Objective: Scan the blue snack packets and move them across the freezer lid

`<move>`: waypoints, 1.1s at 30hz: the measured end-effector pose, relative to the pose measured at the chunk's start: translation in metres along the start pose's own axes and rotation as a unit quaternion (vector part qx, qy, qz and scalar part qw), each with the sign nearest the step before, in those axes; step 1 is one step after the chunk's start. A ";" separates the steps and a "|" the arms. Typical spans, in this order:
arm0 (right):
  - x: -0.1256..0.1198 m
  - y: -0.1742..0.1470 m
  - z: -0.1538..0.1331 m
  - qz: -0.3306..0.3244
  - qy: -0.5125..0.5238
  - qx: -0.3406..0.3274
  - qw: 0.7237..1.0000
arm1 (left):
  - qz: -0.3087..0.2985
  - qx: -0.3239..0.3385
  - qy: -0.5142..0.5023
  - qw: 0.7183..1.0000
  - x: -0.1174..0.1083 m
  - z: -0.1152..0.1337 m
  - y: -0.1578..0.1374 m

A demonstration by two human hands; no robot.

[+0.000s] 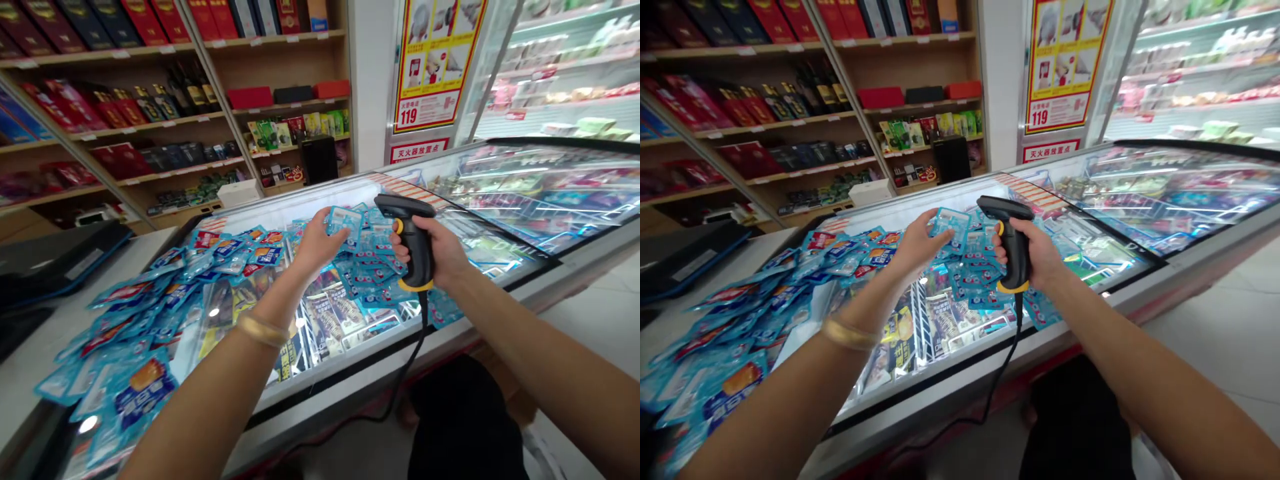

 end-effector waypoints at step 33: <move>0.126 0.027 0.112 -0.126 -0.067 0.188 0.972 | 0.062 -0.090 0.469 0.876 -0.233 -0.018 -0.179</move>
Point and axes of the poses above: each hand's wrist, its own y-axis towards the middle knuckle, its own x-axis out of the palm, z = x × y, the point moved 2 cm from there along y, towards the middle knuckle, and after that the axes turned 8 degrees about x, right-handed, at the moved point
